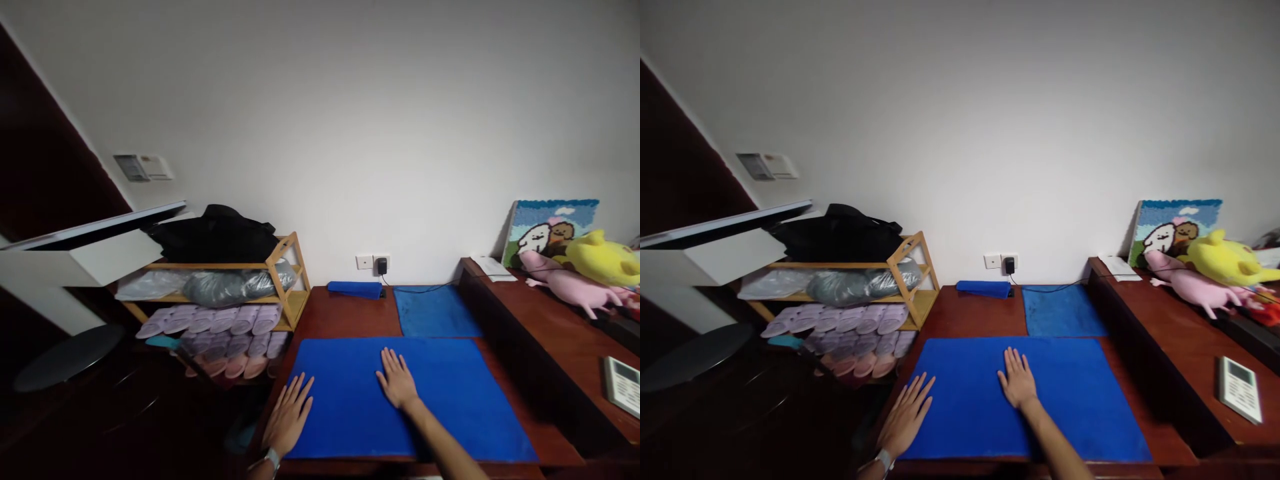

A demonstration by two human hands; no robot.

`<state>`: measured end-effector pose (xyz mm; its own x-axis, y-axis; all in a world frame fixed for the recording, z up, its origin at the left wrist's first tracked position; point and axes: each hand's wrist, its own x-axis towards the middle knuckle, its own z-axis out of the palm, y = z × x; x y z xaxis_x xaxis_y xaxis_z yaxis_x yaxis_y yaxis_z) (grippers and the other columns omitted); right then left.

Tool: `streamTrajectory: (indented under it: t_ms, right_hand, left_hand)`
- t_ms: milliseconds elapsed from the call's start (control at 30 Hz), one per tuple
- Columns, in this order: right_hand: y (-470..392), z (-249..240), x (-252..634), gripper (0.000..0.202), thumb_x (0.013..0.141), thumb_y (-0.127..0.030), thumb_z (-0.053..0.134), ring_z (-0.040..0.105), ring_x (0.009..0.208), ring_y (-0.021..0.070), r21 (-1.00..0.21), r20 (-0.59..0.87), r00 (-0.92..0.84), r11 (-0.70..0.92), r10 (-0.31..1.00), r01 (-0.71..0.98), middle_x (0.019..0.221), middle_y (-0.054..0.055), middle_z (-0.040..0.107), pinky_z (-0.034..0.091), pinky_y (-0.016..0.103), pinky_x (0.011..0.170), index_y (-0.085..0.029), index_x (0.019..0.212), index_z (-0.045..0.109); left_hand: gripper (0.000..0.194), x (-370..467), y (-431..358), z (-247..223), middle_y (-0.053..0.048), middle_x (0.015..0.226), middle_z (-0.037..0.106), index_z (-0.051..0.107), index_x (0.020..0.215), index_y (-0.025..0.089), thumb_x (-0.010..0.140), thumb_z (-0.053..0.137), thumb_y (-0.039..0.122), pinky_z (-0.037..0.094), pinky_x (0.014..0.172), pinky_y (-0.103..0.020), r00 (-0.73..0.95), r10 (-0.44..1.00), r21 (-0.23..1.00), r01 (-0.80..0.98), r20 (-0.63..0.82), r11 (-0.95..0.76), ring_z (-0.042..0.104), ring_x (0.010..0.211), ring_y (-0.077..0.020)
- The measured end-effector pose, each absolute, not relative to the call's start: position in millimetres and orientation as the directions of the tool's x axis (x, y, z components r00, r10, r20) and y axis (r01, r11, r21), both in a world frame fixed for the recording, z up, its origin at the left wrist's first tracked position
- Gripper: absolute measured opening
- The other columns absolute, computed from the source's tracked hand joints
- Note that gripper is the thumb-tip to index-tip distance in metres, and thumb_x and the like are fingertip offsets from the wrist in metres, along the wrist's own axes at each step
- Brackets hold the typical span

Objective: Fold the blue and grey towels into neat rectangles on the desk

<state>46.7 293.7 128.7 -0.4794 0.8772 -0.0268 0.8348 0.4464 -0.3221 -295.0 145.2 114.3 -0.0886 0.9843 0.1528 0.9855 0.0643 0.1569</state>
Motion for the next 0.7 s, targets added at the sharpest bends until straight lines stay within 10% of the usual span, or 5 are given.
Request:
streamTrajectory:
  t_ms: [300, 700]
  right_hand:
    - [388, 98, 302, 0.071, 0.099, -0.049, 0.022, 0.014, 0.157, 0.0261, -0.110, -0.141, -0.107, 0.092, 0.984, 0.990, 0.170, 0.003, 0.019, 0.016, 0.047, 0.127, -0.018, 0.163, 0.022]
    - [402, 72, 353, 0.071, 0.099, -0.059, 0.013, 0.015, 0.157, 0.0218, -0.301, 0.000, -0.093, 0.089, 0.996, 0.949, 0.168, -0.003, 0.025, 0.014, 0.048, 0.128, -0.028, 0.162, 0.027]
  left_hand:
    - [0.054, -297, 149, 111, 0.007, 0.167, 0.032, 0.026, 0.158, 0.046, 0.105, 0.036, 0.049, 0.031, 0.124, -0.048, -0.087, 0.983, 0.132, 0.989, 0.159, 0.067, 0.035, 0.152, -0.0215]
    - [0.052, -227, 184, 117, -0.006, 0.144, 0.063, 0.062, 0.139, 0.033, 0.100, 0.033, 0.052, 0.044, 0.114, -0.050, -0.124, 0.950, 0.097, 0.990, 0.288, 0.100, 0.056, 0.135, -0.0303]
